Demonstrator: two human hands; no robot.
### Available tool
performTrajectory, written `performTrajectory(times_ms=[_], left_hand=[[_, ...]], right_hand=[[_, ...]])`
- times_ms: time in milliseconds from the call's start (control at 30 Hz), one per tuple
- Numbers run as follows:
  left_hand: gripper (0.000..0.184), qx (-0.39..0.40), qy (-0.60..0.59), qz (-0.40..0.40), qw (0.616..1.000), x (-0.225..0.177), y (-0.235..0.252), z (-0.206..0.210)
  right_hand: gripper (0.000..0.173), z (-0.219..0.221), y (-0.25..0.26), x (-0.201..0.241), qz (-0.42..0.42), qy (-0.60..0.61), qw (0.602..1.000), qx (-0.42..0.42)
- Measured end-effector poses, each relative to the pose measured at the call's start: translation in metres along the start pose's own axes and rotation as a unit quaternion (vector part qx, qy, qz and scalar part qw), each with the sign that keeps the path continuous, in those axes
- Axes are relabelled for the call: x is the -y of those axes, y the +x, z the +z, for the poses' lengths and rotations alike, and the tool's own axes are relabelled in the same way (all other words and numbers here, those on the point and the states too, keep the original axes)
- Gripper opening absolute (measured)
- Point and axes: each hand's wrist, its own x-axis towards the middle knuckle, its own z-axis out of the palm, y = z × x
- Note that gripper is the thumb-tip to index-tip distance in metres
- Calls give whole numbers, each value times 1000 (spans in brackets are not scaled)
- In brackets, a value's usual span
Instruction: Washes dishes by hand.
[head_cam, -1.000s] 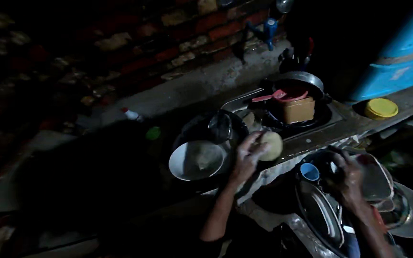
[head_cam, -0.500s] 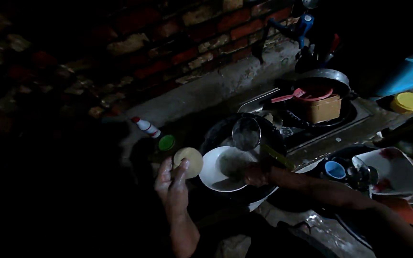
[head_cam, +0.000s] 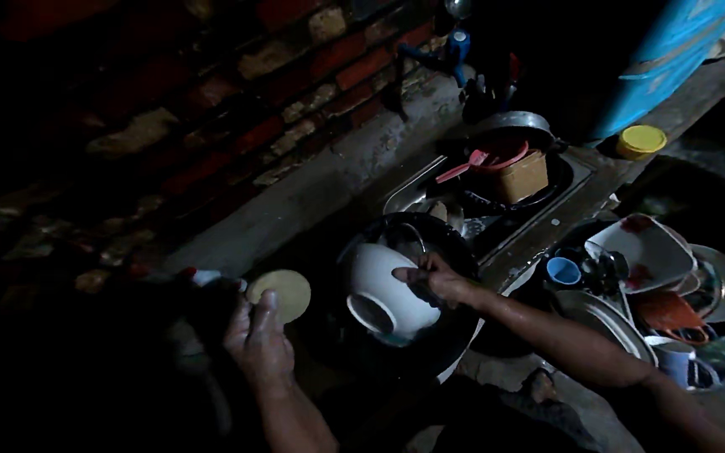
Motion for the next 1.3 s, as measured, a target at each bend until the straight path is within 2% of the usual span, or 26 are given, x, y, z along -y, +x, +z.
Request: performTrajectory(times_ms=[133, 200, 300, 367, 500, 600, 667, 767, 933, 1033, 1167, 1200, 1233, 1300], left_hand=[[58, 63, 54, -60, 995, -3, 16, 31], [55, 99, 72, -38, 992, -5, 21, 51], [46, 142, 75, -7, 987, -9, 22, 88], [41, 173, 83, -18, 981, -13, 22, 118], [37, 257, 103, -63, 959, -8, 29, 189], [39, 339, 143, -75, 927, 8, 37, 241], [38, 389, 193, -75, 898, 20, 46, 276], [33, 472, 303, -66, 825, 43, 59, 326], [32, 624, 434, 33, 649, 113, 73, 380], [34, 703, 518, 63, 482, 120, 67, 401], [34, 743, 599, 111, 277, 136, 59, 415], [36, 747, 601, 115, 261, 137, 56, 417], [38, 756, 575, 123, 287, 138, 55, 417], [40, 783, 427, 195, 408, 162, 61, 409]], right_hand=[[19, -20, -6, 16, -29, 187, 972, -140], [20, -39, -11, 31, -46, 219, 954, -198], [22, -91, -22, 51, -98, 160, 958, -218], [26, -127, -35, 67, -118, 100, 959, -238], [21, -184, -44, 89, -197, 113, 915, -334], [18, -217, -51, 88, -217, 142, 885, -386], [20, -235, -55, 81, -213, 140, 880, -402], [25, -252, -64, 71, -161, 101, 885, -424], [22, -265, -54, 50, -166, 132, 853, -477], [24, -267, -41, 41, -190, 159, 839, -484], [25, -263, -25, 33, -207, 172, 828, -492], [26, -262, -22, 32, -212, 175, 824, -496], [26, -261, -18, 31, -213, 173, 820, -502], [28, -261, -13, 28, -217, 172, 816, -506]])
